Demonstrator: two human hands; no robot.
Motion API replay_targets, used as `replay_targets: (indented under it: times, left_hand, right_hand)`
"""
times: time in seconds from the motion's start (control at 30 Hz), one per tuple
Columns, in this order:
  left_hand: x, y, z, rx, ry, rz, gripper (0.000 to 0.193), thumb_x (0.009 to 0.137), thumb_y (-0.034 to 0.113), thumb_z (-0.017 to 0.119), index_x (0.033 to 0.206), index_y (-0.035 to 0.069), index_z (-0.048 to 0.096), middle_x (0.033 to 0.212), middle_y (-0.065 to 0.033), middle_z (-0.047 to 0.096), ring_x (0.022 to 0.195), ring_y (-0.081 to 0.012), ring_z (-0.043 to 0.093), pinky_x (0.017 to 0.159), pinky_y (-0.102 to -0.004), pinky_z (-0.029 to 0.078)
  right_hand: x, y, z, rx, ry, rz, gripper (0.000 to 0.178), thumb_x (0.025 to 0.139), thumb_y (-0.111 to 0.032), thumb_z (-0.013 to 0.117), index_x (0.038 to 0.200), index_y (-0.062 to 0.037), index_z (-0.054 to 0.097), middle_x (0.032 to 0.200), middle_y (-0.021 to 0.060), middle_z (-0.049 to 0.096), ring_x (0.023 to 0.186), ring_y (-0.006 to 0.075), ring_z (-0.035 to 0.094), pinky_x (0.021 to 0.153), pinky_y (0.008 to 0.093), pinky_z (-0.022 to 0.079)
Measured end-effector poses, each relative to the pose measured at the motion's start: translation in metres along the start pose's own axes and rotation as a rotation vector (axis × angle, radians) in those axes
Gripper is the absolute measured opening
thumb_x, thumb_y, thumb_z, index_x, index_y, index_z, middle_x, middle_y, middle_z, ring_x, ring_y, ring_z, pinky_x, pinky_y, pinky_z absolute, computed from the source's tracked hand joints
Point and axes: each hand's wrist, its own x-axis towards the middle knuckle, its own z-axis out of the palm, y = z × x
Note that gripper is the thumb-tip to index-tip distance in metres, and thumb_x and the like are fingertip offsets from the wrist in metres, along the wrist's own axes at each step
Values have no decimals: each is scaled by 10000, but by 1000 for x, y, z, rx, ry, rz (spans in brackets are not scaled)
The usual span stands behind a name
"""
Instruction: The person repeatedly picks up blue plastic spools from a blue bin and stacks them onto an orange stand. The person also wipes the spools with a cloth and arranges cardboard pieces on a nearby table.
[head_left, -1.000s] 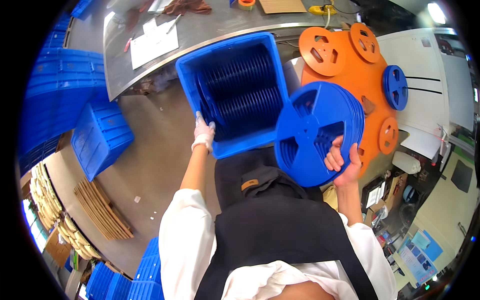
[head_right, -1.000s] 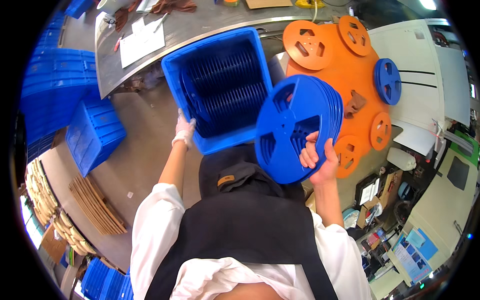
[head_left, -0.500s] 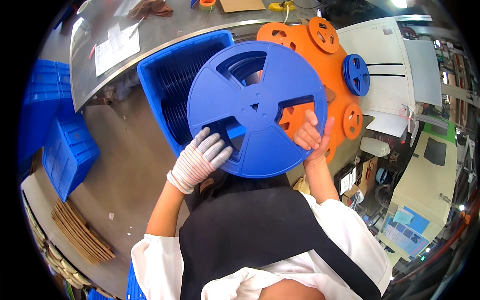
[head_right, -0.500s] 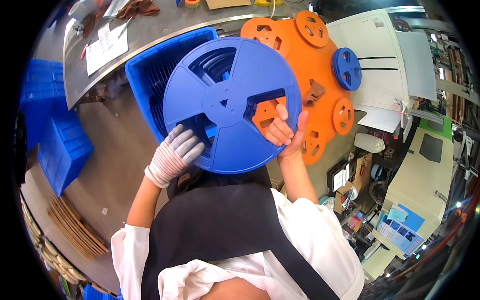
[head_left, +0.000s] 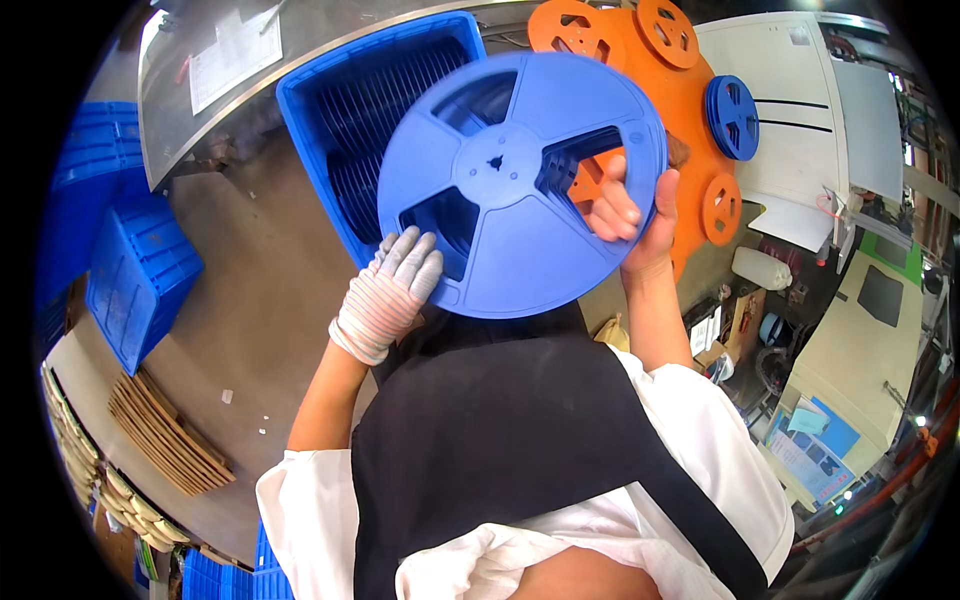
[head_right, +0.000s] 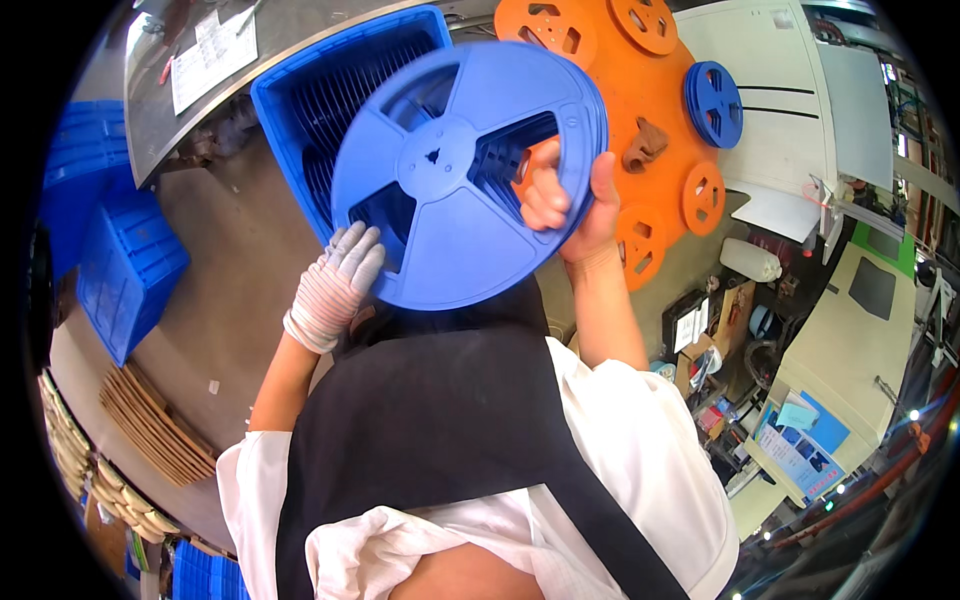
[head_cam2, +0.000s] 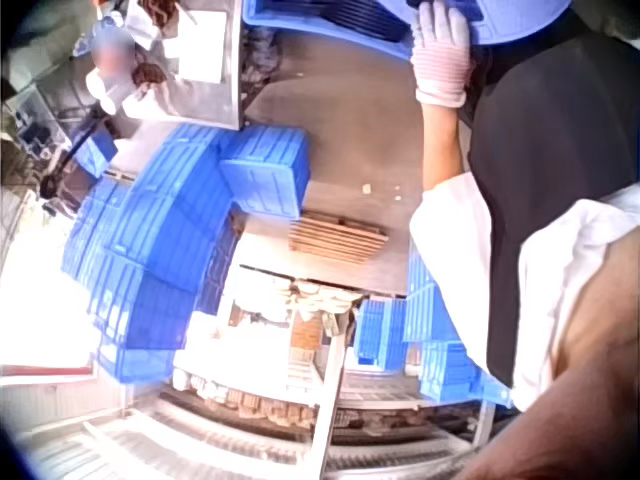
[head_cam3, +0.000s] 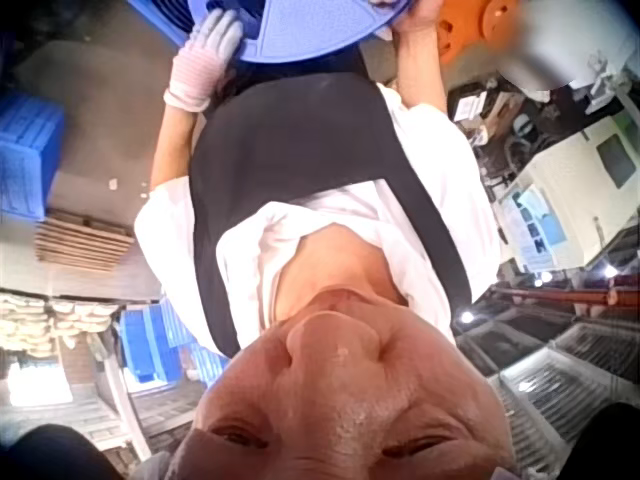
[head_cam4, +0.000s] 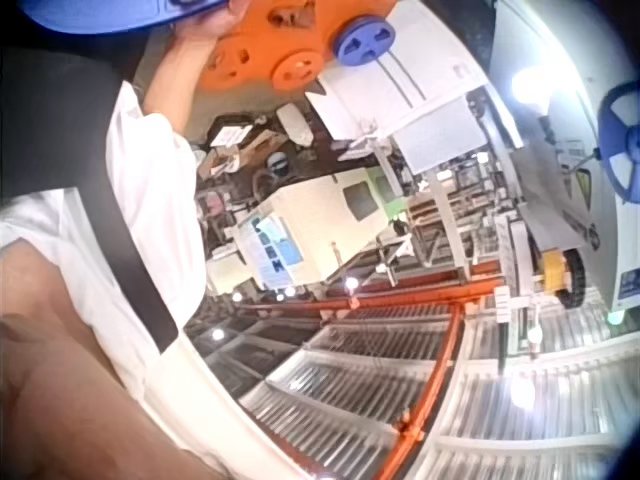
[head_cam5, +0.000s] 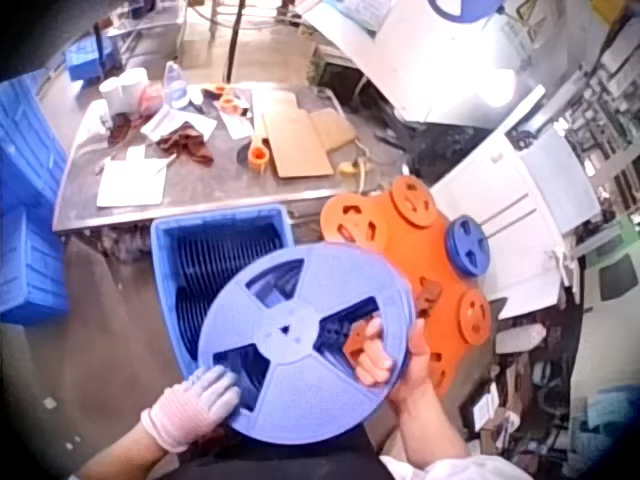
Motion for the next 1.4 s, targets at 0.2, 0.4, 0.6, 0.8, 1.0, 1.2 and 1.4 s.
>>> replay_targets:
  times: [0.2,0.4,0.6,0.8,1.0,1.2,1.4]
  left_hand:
    - [-36,-11,15,-1273,297,-661,232,927,-18,504,1129,56,590,1051,-108,687,994,-207,646,918,-313,480]
    - [-71,-22,26,-1700,513,-738,202,921,96,618,1115,67,571,1068,-142,663,1033,-297,635,943,-440,492]
    - [-83,-36,14,-1761,595,-898,221,937,56,580,1149,71,519,1051,-149,655,1000,-294,657,790,-374,602]
    - [-73,-69,25,-1428,589,-1141,248,933,-44,453,1149,65,507,1027,-133,648,940,-230,655,769,-354,593]
    - [-68,-162,95,-838,448,-1285,182,893,82,603,1074,74,586,877,-91,696,745,-195,672,650,-315,527]
    - [-50,-231,134,-446,331,-1305,210,851,120,632,1055,84,598,826,-133,680,748,-301,660,704,-396,520]
    - [-14,-240,129,-546,250,-1280,206,869,93,614,1067,94,558,843,-83,678,710,-198,642,631,-356,516]
  right_hand:
    - [5,5,-10,-226,306,106,528,988,-447,485,1198,36,524,760,75,552,691,209,540,668,353,462]
    - [-10,-4,-27,-290,420,82,375,1004,-353,501,1139,-6,553,712,45,530,612,158,532,586,311,455]
    - [-11,-2,-28,-249,418,54,376,1009,-382,474,1146,-38,539,685,33,508,574,138,483,560,290,405]
    - [-9,10,-24,-243,369,100,373,1005,-381,480,1144,-40,537,668,35,513,563,133,497,538,277,412]
    - [-12,12,-27,-257,421,107,352,1005,-361,484,1139,-38,533,673,40,516,554,135,500,537,283,424]
    - [-23,12,-32,-263,485,92,341,1004,-358,488,1131,-44,524,673,42,513,570,145,500,555,294,421]
    - [-30,10,-31,-293,535,78,375,1012,-377,461,1140,-29,518,673,32,494,573,141,478,559,291,403]
